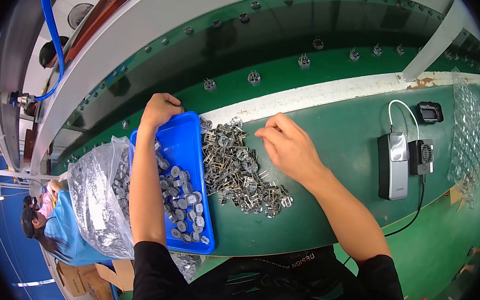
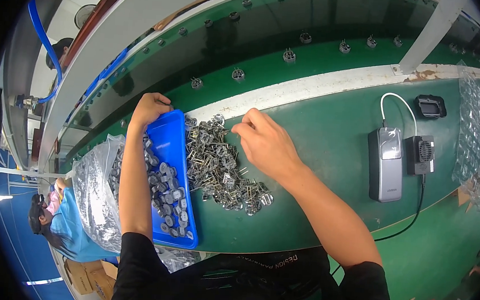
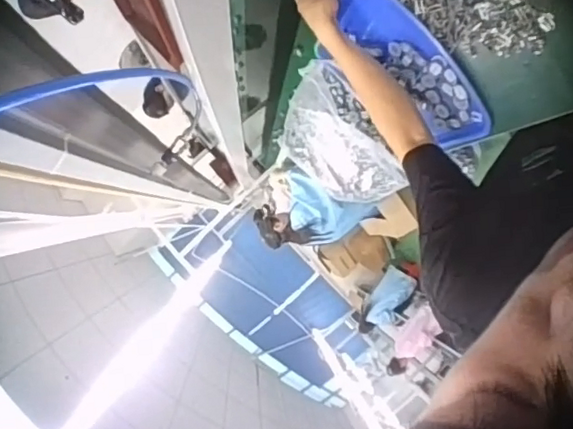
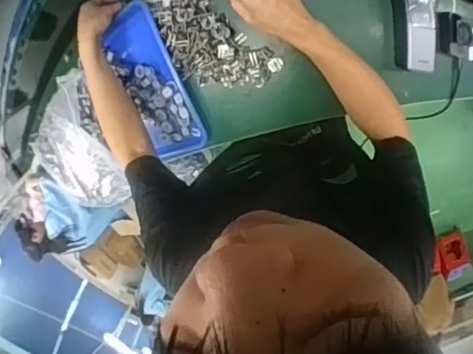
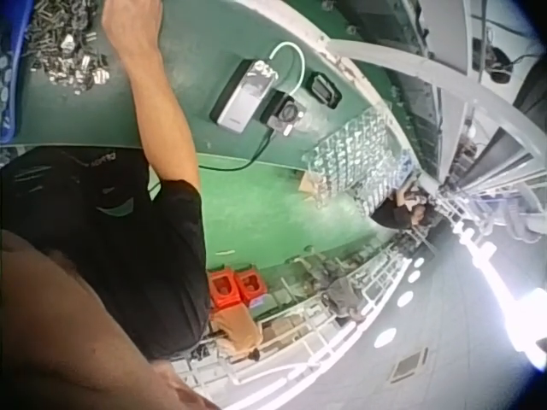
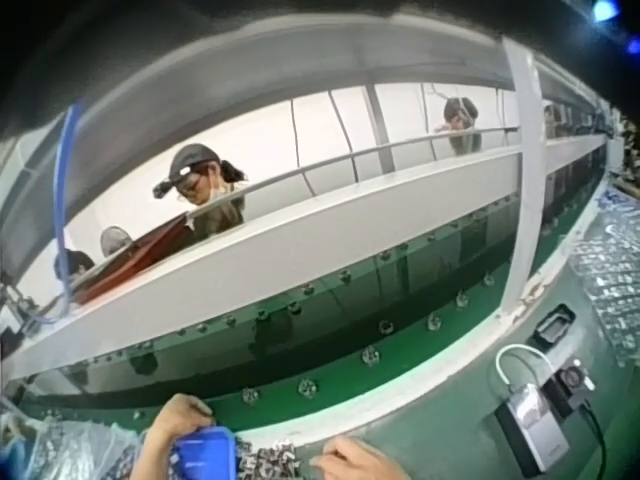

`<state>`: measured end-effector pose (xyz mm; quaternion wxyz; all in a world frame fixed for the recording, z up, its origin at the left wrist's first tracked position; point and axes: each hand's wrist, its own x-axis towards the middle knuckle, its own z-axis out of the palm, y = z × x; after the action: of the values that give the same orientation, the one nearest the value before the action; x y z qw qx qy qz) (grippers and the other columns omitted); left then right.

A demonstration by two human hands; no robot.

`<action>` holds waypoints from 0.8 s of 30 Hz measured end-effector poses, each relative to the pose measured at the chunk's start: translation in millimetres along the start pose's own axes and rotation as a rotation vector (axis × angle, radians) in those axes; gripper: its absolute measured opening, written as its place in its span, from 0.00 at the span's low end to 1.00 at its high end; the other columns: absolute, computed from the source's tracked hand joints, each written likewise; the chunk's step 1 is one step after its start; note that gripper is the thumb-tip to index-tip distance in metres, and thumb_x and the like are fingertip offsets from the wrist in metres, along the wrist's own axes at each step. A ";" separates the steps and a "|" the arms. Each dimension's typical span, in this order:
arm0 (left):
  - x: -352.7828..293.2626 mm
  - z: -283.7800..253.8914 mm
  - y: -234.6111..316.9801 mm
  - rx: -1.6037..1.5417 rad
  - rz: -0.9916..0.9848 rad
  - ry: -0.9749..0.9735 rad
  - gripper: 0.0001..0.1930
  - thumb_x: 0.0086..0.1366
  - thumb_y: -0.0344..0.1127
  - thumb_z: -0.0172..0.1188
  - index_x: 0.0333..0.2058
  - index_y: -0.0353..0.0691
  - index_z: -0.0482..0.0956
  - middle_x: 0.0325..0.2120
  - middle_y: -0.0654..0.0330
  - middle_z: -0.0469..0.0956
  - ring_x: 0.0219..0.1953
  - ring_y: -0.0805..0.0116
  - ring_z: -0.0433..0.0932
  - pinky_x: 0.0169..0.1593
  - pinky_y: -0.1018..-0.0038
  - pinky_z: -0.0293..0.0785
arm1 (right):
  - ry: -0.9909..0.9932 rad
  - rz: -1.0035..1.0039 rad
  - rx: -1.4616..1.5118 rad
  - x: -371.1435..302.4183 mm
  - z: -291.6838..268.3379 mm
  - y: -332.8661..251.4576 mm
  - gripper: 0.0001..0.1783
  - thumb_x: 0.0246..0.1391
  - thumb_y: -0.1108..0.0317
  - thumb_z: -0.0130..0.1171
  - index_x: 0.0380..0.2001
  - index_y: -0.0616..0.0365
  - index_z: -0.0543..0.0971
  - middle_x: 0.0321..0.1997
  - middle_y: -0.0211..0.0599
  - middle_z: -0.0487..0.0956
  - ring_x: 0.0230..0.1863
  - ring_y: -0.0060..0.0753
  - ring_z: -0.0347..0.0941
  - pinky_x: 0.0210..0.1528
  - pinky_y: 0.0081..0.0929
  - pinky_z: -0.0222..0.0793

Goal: The person inserts small metal pins into plastic housings by hand, one by one, at an assembly line workbench.

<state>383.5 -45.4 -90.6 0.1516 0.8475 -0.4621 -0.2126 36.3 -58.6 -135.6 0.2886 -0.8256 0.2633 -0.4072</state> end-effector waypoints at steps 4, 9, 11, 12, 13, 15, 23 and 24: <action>-8.1 3.7 9.5 -0.297 0.082 0.077 0.16 0.49 0.27 0.67 0.39 0.30 0.82 0.26 0.58 0.81 0.30 0.73 0.79 0.36 0.76 0.75 | 0.058 -0.035 -0.017 2.1 -1.6 2.0 0.09 0.46 0.79 0.64 0.33 0.58 0.82 0.32 0.31 0.74 0.33 0.34 0.74 0.33 0.30 0.72; -52.4 8.3 57.3 -0.497 0.237 0.044 0.19 0.52 0.20 0.63 0.45 0.29 0.78 0.33 0.60 0.79 0.33 0.77 0.77 0.38 0.81 0.74 | 0.064 0.003 0.017 0.9 -4.6 -4.6 0.07 0.47 0.77 0.64 0.32 0.57 0.82 0.31 0.31 0.76 0.31 0.34 0.74 0.32 0.29 0.71; -71.4 17.0 71.6 -0.550 0.286 0.029 0.20 0.52 0.19 0.63 0.46 0.29 0.78 0.35 0.60 0.79 0.33 0.78 0.77 0.38 0.81 0.75 | 0.102 0.008 0.120 0.5 -4.0 -6.0 0.05 0.50 0.76 0.64 0.33 0.58 0.82 0.30 0.32 0.77 0.29 0.31 0.75 0.31 0.26 0.70; -81.6 23.4 77.5 -0.603 0.333 0.015 0.20 0.52 0.17 0.63 0.47 0.29 0.77 0.36 0.60 0.79 0.33 0.78 0.77 0.38 0.82 0.75 | 0.102 0.014 0.116 1.8 -6.4 -8.7 0.05 0.50 0.76 0.64 0.33 0.58 0.82 0.30 0.32 0.77 0.29 0.31 0.75 0.31 0.26 0.70; -94.2 29.3 82.7 -0.610 0.353 -0.019 0.19 0.53 0.17 0.63 0.46 0.29 0.77 0.36 0.60 0.79 0.33 0.79 0.76 0.38 0.83 0.75 | 0.050 0.138 0.241 3.9 -10.7 -14.6 0.05 0.51 0.76 0.64 0.33 0.58 0.82 0.29 0.32 0.78 0.27 0.27 0.74 0.30 0.24 0.69; -114.2 47.3 86.6 -0.618 0.381 -0.107 0.18 0.54 0.19 0.66 0.45 0.30 0.78 0.34 0.61 0.79 0.32 0.80 0.76 0.36 0.83 0.75 | -0.003 0.282 0.357 2.6 -10.8 -18.3 0.04 0.53 0.75 0.64 0.33 0.59 0.82 0.29 0.31 0.79 0.26 0.24 0.74 0.29 0.23 0.69; -146.3 73.1 91.7 -0.798 0.312 -0.355 0.20 0.52 0.18 0.69 0.46 0.29 0.76 0.32 0.60 0.80 0.32 0.76 0.81 0.37 0.81 0.79 | -0.011 0.221 0.540 1.3 -10.9 -18.1 0.05 0.52 0.76 0.66 0.33 0.62 0.82 0.35 0.30 0.79 0.27 0.15 0.71 0.27 0.16 0.66; -147.1 73.6 92.3 -0.800 0.309 -0.354 0.20 0.52 0.18 0.69 0.46 0.29 0.76 0.32 0.60 0.80 0.32 0.76 0.81 0.37 0.81 0.79 | -0.009 0.173 0.474 1.0 -11.7 -19.5 0.05 0.51 0.76 0.66 0.33 0.62 0.83 0.36 0.30 0.78 0.28 0.16 0.72 0.27 0.16 0.66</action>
<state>209.3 26.2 -79.9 0.4155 0.5943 -0.4833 -0.4904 31.1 -48.8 -115.7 0.5091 -0.7109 0.2288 -0.4279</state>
